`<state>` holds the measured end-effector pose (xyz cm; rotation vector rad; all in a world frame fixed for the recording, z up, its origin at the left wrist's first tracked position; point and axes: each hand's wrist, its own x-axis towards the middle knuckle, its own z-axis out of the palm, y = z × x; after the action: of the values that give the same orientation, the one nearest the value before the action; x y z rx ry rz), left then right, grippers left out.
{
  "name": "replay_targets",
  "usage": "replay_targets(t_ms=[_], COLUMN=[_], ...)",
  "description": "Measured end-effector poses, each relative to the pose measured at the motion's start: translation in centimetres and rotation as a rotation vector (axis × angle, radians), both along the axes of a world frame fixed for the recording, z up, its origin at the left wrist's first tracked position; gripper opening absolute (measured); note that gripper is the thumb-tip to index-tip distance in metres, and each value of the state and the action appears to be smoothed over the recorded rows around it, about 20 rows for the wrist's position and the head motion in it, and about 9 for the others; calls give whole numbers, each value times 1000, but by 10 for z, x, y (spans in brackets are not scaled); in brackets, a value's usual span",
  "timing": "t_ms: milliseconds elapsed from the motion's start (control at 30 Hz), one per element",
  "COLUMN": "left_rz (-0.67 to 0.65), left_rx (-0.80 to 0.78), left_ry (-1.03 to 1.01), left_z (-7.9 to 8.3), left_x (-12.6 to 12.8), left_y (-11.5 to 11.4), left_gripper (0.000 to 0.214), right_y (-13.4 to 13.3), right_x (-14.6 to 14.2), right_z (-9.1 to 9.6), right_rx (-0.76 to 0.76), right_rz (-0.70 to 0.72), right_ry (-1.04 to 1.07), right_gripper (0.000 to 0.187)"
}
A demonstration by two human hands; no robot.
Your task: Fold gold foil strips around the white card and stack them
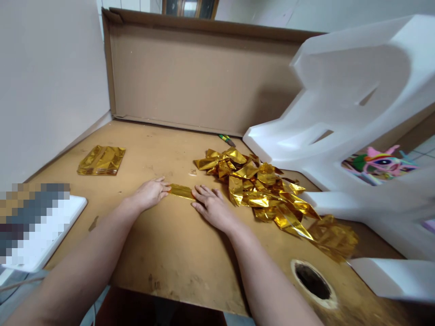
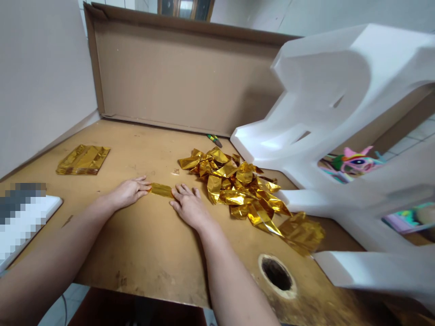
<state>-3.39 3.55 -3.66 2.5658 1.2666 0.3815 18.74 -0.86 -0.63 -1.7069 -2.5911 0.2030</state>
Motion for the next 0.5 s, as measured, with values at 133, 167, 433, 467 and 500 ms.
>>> replay_targets(t_ms=[133,167,433,467,500], left_rz=[-7,3,50,52,57], left_rx=[-19,-27,-29,-26,-26], left_ry=[-32,-40,-102,-105,-107], left_z=[1,2,2,2,1], left_x=[2,3,3,3,4], left_y=[-1,-1,-5,-5,-6], left_gripper=[29,29,30,30,30], right_y=[2,2,-1,-1,-2], right_x=[1,0,-3,-4,-5], right_z=[2,1,3,3,3], right_rx=[68,86,173,181,191], right_rz=[17,23,116,129,138], right_ry=[7,13,24,9,-8], right_gripper=[31,29,20,20,20])
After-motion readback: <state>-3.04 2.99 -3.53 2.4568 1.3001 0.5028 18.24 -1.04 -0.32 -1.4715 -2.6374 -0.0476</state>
